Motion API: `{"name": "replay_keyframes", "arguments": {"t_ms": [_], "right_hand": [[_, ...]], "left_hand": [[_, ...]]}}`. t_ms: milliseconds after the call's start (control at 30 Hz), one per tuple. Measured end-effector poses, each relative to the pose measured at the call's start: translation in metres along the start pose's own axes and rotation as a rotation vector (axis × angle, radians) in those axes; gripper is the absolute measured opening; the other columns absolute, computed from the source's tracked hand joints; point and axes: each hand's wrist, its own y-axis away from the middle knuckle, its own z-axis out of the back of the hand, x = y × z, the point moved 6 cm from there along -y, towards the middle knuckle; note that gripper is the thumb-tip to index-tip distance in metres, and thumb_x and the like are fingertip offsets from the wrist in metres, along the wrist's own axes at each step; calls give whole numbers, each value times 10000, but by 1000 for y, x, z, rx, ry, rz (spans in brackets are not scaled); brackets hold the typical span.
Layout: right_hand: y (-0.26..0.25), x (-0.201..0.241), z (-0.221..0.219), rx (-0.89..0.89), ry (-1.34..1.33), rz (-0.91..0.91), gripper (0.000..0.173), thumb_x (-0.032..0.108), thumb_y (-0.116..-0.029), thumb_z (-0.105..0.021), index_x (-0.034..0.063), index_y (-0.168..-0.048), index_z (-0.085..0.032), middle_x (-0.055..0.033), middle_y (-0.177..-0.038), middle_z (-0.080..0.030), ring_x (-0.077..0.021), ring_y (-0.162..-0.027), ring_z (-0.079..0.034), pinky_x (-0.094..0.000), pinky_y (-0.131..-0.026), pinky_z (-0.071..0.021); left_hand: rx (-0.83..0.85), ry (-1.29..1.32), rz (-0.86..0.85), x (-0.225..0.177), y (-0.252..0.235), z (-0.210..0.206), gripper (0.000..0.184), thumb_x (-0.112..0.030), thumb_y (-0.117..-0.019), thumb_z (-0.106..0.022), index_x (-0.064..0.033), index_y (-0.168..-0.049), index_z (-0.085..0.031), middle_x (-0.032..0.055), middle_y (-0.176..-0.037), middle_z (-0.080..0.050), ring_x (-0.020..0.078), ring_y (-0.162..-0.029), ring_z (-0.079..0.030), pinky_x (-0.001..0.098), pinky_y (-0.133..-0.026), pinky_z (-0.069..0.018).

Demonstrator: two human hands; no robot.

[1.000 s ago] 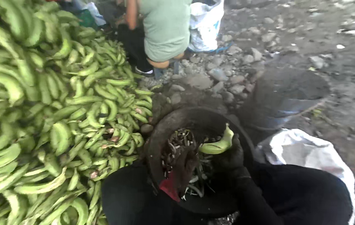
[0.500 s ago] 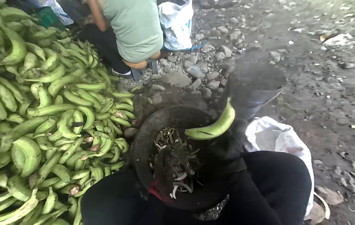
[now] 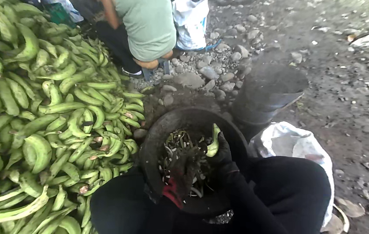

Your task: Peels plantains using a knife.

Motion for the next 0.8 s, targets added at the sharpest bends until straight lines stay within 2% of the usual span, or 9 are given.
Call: {"name": "replay_keyframes", "arguments": {"t_ms": [67, 133, 267, 433, 533, 600, 667, 733, 800], "right_hand": [[3, 0, 7, -53, -12, 49, 483, 489, -1107, -250, 117, -1011, -542, -19, -676, -602, -140, -574, -629, -335, -575, -597], [5, -1, 13, -93, -38, 67, 514, 505, -1105, -234, 124, -946, -540, -14, -643, -596, -143, -554, -625, -344, -571, -595], [10, -4, 15, -82, -58, 113, 548, 525, -1099, -179, 140, -985, -553, -1, -652, -607, -134, -580, -633, -352, -605, -598], [15, -8, 17, -138, -45, 124, 529, 514, -1103, -189, 137, -990, -543, -2, -660, -604, -132, -581, -629, -343, -598, -594], [18, -9, 19, -153, -54, 130, 536, 505, -1106, -188, 136, -950, -544, 2, -647, -596, -129, -567, -623, -334, -572, -589], [18, -10, 17, -88, -107, 155, 525, 494, -1106, -185, 150, -970, -558, 14, -649, -607, -117, -565, -632, -319, -572, -596], [20, -7, 12, -49, -156, 160, 512, 481, -1108, -214, 148, -957, -571, 8, -642, -618, -119, -549, -639, -310, -550, -596], [20, 1, 6, -26, -99, 139, 451, 459, -1114, -246, 140, -1034, -555, -3, -666, -610, -122, -549, -630, -304, -541, -589], [21, 10, 1, -56, 34, 86, 386, 401, -1118, -305, 102, -1106, -549, -25, -705, -604, -121, -550, -614, -292, -519, -576]], "left_hand": [[66, -74, -19, -3, -1, -7, 402, -349, -1010, -600, -45, -1261, -676, 93, -1147, -708, 139, -1049, -675, 347, -969, -554], [149, -156, -8, -4, -2, -14, 379, -311, -997, -616, -59, -1274, -674, 100, -1180, -704, 166, -1096, -670, 377, -1009, -541], [237, -257, 37, -2, -4, -27, 414, -374, -995, -623, -74, -1275, -676, 100, -1183, -708, 186, -1109, -671, 409, -1026, -530], [228, -244, 43, 1, -4, -30, 418, -400, -994, -622, -79, -1255, -680, 87, -1151, -713, 170, -1084, -675, 400, -1008, -541], [207, -241, 80, 12, -5, -31, 403, -363, -990, -630, -87, -1280, -672, 85, -1185, -705, 171, -1108, -669, 397, -1022, -537], [167, -263, 186, 26, -7, -26, 405, -345, -1019, -592, -78, -1317, -651, 119, -1226, -695, 208, -1148, -664, 429, -1043, -523], [135, -265, 326, 42, -8, -19, 447, -388, -1052, -536, -78, -1361, -624, 149, -1274, -677, 245, -1194, -648, 476, -1062, -504], [128, -196, 367, 42, -10, -16, 469, -458, -1054, -512, -112, -1346, -631, 122, -1231, -687, 214, -1132, -665, 467, -1006, -538], [169, -101, 340, 24, -12, -12, 461, -460, -1062, -499, -131, -1364, -613, 96, -1171, -698, 169, -1020, -688, 417, -915, -579]]}}
